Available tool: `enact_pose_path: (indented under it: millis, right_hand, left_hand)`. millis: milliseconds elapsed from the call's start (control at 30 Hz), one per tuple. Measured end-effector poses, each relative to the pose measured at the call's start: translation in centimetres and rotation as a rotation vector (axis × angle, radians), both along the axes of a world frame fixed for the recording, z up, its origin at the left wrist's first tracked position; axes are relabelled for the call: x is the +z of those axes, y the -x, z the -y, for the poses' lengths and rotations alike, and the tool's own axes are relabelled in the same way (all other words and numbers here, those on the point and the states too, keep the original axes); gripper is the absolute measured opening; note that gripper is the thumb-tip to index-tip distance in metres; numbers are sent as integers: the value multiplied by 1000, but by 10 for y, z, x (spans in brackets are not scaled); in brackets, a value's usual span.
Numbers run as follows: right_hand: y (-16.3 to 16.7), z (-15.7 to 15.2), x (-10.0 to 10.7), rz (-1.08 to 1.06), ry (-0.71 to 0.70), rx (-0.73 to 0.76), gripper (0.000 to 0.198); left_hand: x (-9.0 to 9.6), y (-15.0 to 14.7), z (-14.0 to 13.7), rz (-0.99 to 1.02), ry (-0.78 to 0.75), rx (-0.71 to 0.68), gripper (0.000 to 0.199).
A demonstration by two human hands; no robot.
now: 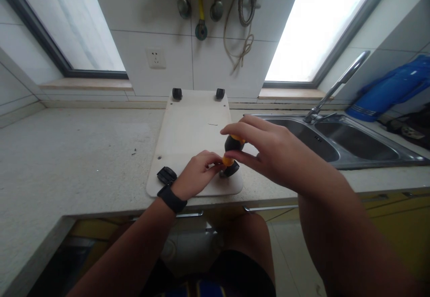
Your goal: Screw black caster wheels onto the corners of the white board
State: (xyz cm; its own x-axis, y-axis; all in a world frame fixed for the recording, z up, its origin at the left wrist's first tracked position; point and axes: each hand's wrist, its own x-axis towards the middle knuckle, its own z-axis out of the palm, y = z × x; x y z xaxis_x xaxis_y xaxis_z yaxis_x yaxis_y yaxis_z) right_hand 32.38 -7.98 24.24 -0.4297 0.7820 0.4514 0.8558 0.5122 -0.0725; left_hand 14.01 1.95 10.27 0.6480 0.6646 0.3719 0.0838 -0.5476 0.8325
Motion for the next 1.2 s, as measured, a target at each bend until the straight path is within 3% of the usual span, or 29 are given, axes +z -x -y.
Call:
enact_pose_path:
  millis: [133, 233, 300, 400, 467, 633, 733, 867, 933, 1033, 1100, 1200]
  right_hand:
    - [11, -5, -4, 104, -146, -145, 28]
    - [16, -4, -2, 125, -135, -183, 27]
    - [15, -1, 2, 53, -43, -82, 28]
    - [7, 4, 7, -50, 99, 119, 47]
    - [1, 6, 8, -61, 118, 144, 43]
    - [3, 4, 5, 66, -50, -28, 18]
    - [11, 1, 0, 138, -171, -157, 29]
    - [18, 2, -1, 173, -186, -280, 39]
    - [18, 6, 2, 120, -120, -219, 34]
    - [11, 16, 7, -8, 44, -3, 18]
    - [3, 21, 9, -33, 107, 79, 34]
    - [-6, 22, 9, -18, 93, 41, 42]
  left_hand:
    - [-3, -1, 2, -8, 28, 58, 17]
    - [-6, -2, 2, 11, 5, 75, 9]
    - [-6, -2, 2, 28, -29, 54, 8]
    - [-3, -1, 2, 13, -60, 12, 14]
    - [0, 0, 3, -14, -60, -4, 15]
    - [2, 2, 4, -6, -45, -38, 15]
    - [0, 2, 5, 15, -26, -9, 16]
    - [0, -1, 5, 13, -26, 78, 14]
    - [2, -1, 4, 24, -63, 59, 6]
    - [5, 0, 4, 10, -95, 8, 11]
    - [7, 1, 4, -12, -89, -10, 14]
    - [9, 4, 3, -49, -72, -33, 17]
